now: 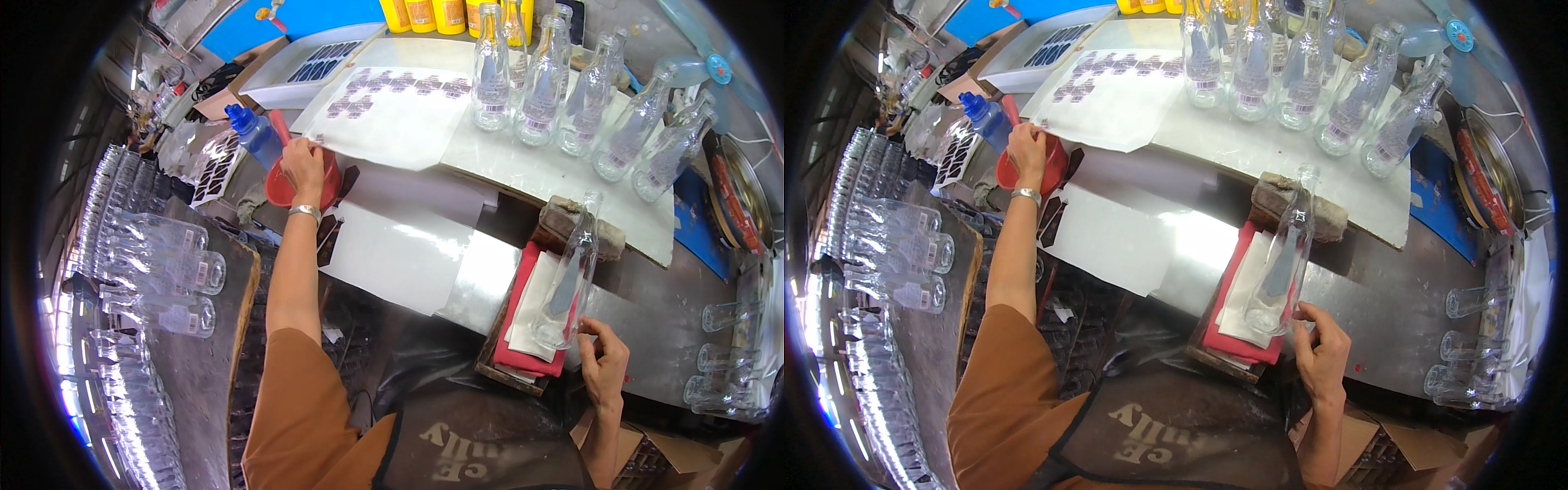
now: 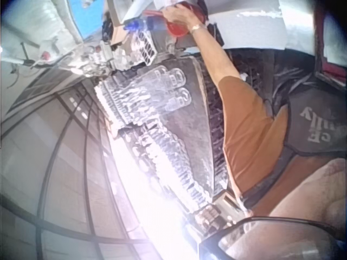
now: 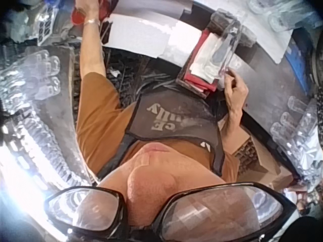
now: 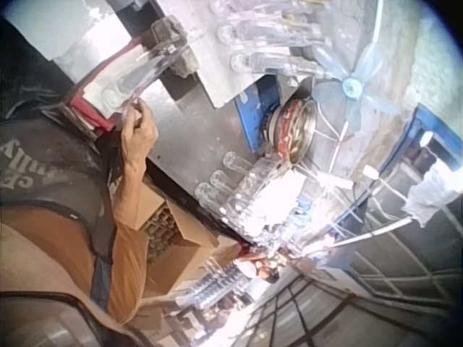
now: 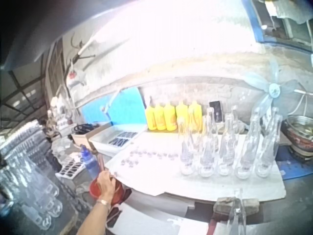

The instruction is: The person applies labels to clear plastic bottles one at a time. They pick up a bottle, place a label on it, smooth it with a black tool, and set the bottle aside. The process repeats for multiple bottles.

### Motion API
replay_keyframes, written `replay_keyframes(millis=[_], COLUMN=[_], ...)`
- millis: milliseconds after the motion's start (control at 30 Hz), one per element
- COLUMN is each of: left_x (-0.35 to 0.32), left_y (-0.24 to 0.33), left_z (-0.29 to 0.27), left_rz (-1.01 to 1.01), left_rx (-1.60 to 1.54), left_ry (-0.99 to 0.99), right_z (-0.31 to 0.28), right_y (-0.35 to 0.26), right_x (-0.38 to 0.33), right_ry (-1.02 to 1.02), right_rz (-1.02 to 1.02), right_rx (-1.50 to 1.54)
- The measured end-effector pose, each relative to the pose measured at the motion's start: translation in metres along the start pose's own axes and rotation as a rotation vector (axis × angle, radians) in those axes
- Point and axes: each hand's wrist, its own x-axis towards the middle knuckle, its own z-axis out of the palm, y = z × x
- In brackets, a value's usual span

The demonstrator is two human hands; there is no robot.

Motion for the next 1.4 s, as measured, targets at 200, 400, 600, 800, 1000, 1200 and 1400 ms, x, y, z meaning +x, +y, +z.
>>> replay_keyframes(millis=[200, 400, 600, 800, 1000, 1200, 1400], left_x=[-0.012, -0.005, -0.028, -0.091, -0.149, -0.176, -0.148], left_y=[-0.030, -0.020, 0.098, 0.261, 0.338, 0.336, 0.336], left_z=[-0.010, -0.027, -0.090, -0.158, -0.213, -0.234, -0.207], left_rz=[-0.103, -0.404, -0.435, -0.016, 0.639, 0.660, 0.775], left_rx=[-0.204, -0.521, -0.958, -1.180, -0.903, -0.770, -0.846], left_ry=[-0.108, 0.102, -0.473, -0.699, -0.337, -0.548, -0.548], right_z=[0.000, 0.011, 0.031, 0.030, 0.029, 0.031, 0.027], right_y=[-0.004, -0.005, -0.003, -0.012, -0.014, -0.011, 0.002], right_x=[-0.006, -0.013, -0.014, -0.016, -0.016, -0.016, -0.013], right_ry=[-0.081, -0.059, 0.105, 0.130, 0.113, 0.121, 0.145], right_rz=[0.043, -0.044, -0.137, -0.155, -0.133, -0.137, -0.246], right_rx=[0.153, 0.081, -0.007, -0.163, -0.195, -0.158, -0.132])
